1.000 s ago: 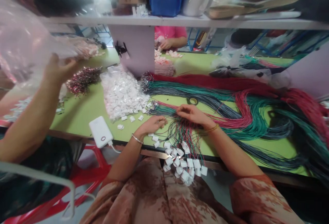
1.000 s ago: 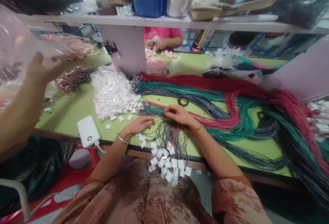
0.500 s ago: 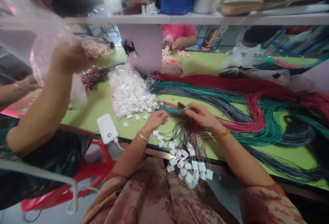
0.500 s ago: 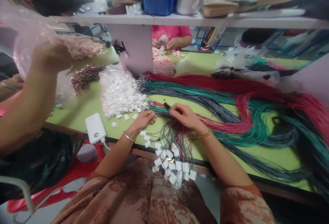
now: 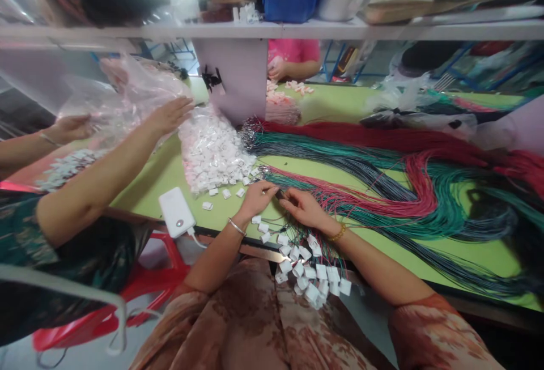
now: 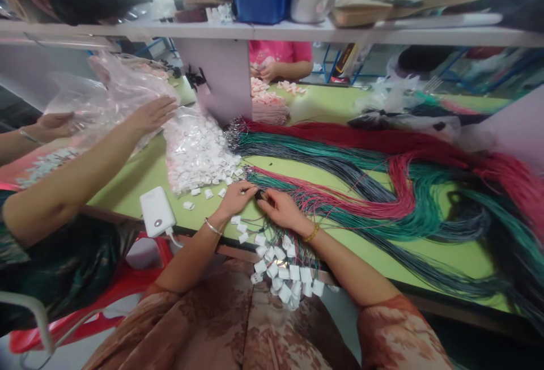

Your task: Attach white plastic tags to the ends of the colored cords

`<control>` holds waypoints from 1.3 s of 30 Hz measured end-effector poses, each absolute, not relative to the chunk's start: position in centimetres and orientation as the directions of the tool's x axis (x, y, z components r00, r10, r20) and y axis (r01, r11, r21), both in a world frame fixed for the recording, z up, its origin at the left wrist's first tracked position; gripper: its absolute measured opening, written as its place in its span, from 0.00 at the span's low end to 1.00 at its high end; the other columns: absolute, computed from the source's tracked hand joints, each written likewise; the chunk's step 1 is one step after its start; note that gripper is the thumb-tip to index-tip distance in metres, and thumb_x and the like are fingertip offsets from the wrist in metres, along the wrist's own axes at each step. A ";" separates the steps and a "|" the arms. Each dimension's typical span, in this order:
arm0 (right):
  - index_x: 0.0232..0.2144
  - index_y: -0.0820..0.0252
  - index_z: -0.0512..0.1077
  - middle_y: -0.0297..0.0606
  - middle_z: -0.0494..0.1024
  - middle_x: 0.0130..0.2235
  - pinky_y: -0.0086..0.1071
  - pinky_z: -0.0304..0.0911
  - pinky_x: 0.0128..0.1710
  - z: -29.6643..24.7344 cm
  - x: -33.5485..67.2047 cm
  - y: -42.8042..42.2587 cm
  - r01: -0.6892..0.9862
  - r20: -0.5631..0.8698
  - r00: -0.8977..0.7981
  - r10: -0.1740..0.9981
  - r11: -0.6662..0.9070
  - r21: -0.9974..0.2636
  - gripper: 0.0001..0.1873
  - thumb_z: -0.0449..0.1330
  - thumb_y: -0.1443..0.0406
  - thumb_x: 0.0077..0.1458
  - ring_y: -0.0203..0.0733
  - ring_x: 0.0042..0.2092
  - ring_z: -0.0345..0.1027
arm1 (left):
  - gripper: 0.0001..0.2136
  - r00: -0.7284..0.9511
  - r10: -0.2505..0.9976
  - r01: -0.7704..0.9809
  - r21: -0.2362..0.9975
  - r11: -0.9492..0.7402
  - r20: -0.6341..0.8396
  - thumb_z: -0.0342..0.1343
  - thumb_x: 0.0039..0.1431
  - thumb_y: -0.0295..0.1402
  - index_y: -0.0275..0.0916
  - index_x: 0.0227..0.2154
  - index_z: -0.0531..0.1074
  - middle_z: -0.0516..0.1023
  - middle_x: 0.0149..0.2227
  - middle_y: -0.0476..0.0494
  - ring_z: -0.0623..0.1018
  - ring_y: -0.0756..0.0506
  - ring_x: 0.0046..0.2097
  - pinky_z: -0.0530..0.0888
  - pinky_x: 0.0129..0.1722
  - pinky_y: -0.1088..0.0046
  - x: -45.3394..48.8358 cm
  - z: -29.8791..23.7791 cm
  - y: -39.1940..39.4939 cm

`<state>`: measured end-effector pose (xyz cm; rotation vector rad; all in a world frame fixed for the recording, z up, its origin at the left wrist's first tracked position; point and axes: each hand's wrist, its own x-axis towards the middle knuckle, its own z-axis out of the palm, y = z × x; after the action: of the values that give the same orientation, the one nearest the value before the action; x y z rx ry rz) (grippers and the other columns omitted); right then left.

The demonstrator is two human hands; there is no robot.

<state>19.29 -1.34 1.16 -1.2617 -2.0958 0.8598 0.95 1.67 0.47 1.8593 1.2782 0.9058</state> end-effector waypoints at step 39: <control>0.24 0.58 0.63 0.31 0.66 0.24 0.30 0.56 0.29 2.5 18.7 -2.2 0.006 -0.012 -0.075 0.997 -0.012 -1.000 0.20 0.57 0.49 0.53 0.35 0.27 0.58 | 0.09 0.384 0.923 0.330 0.935 -0.134 -0.003 0.46 0.57 0.34 0.39 0.23 0.64 0.67 0.24 0.49 0.67 0.48 0.31 0.65 0.32 0.72 2.5 0.0 0.5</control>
<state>18.72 -2.15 2.46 -1.1864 -1.2627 1.2703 2.54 0.52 -0.04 1.6750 1.1200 0.7680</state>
